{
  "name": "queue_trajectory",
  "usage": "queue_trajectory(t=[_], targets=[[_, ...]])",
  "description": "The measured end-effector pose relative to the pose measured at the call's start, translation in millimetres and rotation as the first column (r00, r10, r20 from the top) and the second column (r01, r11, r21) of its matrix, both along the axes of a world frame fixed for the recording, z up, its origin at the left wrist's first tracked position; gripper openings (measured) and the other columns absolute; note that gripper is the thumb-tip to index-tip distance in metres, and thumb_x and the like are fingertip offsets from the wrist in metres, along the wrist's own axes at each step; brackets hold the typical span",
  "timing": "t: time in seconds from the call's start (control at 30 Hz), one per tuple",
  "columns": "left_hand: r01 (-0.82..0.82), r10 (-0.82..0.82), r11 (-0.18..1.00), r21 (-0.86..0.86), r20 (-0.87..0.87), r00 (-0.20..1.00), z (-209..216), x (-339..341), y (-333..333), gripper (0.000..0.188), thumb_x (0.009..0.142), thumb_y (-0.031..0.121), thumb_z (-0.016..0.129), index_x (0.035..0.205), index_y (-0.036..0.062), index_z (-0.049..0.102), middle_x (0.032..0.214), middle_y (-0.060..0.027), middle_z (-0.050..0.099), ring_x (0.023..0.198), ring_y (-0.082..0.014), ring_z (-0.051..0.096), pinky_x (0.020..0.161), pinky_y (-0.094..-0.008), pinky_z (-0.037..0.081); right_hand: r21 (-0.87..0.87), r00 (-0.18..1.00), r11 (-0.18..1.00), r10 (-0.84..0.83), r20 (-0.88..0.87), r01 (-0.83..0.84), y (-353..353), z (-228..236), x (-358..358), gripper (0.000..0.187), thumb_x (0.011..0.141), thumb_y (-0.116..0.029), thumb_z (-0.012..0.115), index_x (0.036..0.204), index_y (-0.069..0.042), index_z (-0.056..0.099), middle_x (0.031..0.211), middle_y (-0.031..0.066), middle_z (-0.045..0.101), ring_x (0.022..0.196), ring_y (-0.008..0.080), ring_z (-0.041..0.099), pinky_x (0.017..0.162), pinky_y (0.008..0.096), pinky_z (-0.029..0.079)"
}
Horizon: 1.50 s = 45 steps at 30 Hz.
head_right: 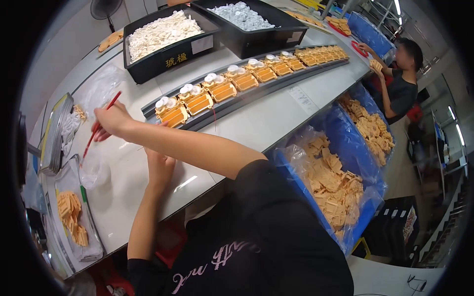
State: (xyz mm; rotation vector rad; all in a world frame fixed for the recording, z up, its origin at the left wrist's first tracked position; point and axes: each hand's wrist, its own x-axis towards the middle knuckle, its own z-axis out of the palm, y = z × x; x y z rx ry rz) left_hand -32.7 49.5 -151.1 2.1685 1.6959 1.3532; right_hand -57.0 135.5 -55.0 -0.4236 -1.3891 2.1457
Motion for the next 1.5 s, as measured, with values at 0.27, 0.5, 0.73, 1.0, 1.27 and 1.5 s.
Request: queue_trajectory(t=[0.27, 0.5, 0.73, 1.0, 1.27, 1.5], targets=[[-0.082, 0.082, 0.996, -0.042, 0.008, 0.997, 7, 7, 1, 0.025, 0.076, 0.003, 0.056, 0.100, 0.0083, 0.059, 0.123, -0.0115, 0.050, 0.124, -0.0348, 0.038, 0.103, -0.0466, 0.029, -0.236, 0.948, 0.928, -0.310, -0.065, 0.287, 43, 3, 118, 0.027, 0.096, -0.022, 0.048, 0.097, 0.001, 0.061, 0.088, 0.0131, 0.068, 0.082, 0.0161, 0.066, 0.070, 0.0243, 0.052], [-0.115, 0.118, 0.991, -0.067, 0.033, 0.993, 11, 3, -5, 0.022, 0.076, 0.002, 0.057, 0.097, 0.0074, 0.062, 0.123, -0.0111, 0.052, 0.124, -0.0343, 0.039, 0.104, -0.0452, 0.029, -0.363, 0.755, 0.752, -0.633, -0.171, 0.549, 75, -14, 268, 0.027, 0.093, -0.014, 0.053, 0.105, 0.009, 0.060, 0.092, 0.0173, 0.066, 0.076, 0.0127, 0.066, 0.066, 0.0174, 0.056], [-0.125, 0.130, 0.985, -0.120, 0.035, 0.991, 13, 7, -2, 0.021, 0.077, 0.000, 0.055, 0.096, 0.0054, 0.062, 0.125, -0.0119, 0.052, 0.123, -0.0339, 0.039, 0.105, -0.0429, 0.029, -0.351, 0.479, 0.482, -0.872, -0.102, 0.803, 87, -40, 403, 0.026, 0.093, -0.012, 0.054, 0.105, 0.010, 0.059, 0.093, 0.0182, 0.066, 0.075, 0.0133, 0.066, 0.066, 0.0180, 0.057], [-0.135, 0.140, 0.985, -0.109, 0.042, 0.989, 16, 10, 1, 0.018, 0.079, -0.001, 0.053, 0.094, 0.0032, 0.063, 0.122, -0.0100, 0.055, 0.123, -0.0321, 0.040, 0.104, -0.0417, 0.031, -0.276, 0.341, 0.339, -0.939, -0.042, 0.899, 93, -67, 450, 0.029, 0.091, -0.014, 0.056, 0.105, 0.011, 0.059, 0.095, 0.0181, 0.066, 0.081, 0.0150, 0.066, 0.068, 0.0181, 0.056], [-0.139, 0.146, 0.983, -0.119, 0.050, 0.988, 14, 8, 3, 0.018, 0.079, -0.001, 0.052, 0.092, 0.0036, 0.064, 0.120, -0.0094, 0.056, 0.123, -0.0314, 0.040, 0.104, -0.0412, 0.030, -0.135, 0.330, 0.328, -0.944, -0.008, 0.935, 101, -77, 431, 0.033, 0.094, -0.020, 0.053, 0.104, 0.010, 0.060, 0.096, 0.0163, 0.067, 0.083, 0.0158, 0.067, 0.070, 0.0204, 0.056], [-0.139, 0.147, 0.982, -0.127, 0.055, 0.988, 12, 6, 2, 0.018, 0.079, 0.000, 0.052, 0.092, 0.0040, 0.064, 0.121, -0.0092, 0.057, 0.123, -0.0314, 0.040, 0.105, -0.0415, 0.030, 0.109, 0.338, 0.338, -0.941, 0.023, 0.935, 98, -72, 421, 0.039, 0.097, -0.027, 0.050, 0.102, 0.010, 0.061, 0.089, 0.0162, 0.068, 0.076, 0.0158, 0.067, 0.071, 0.0223, 0.055]])
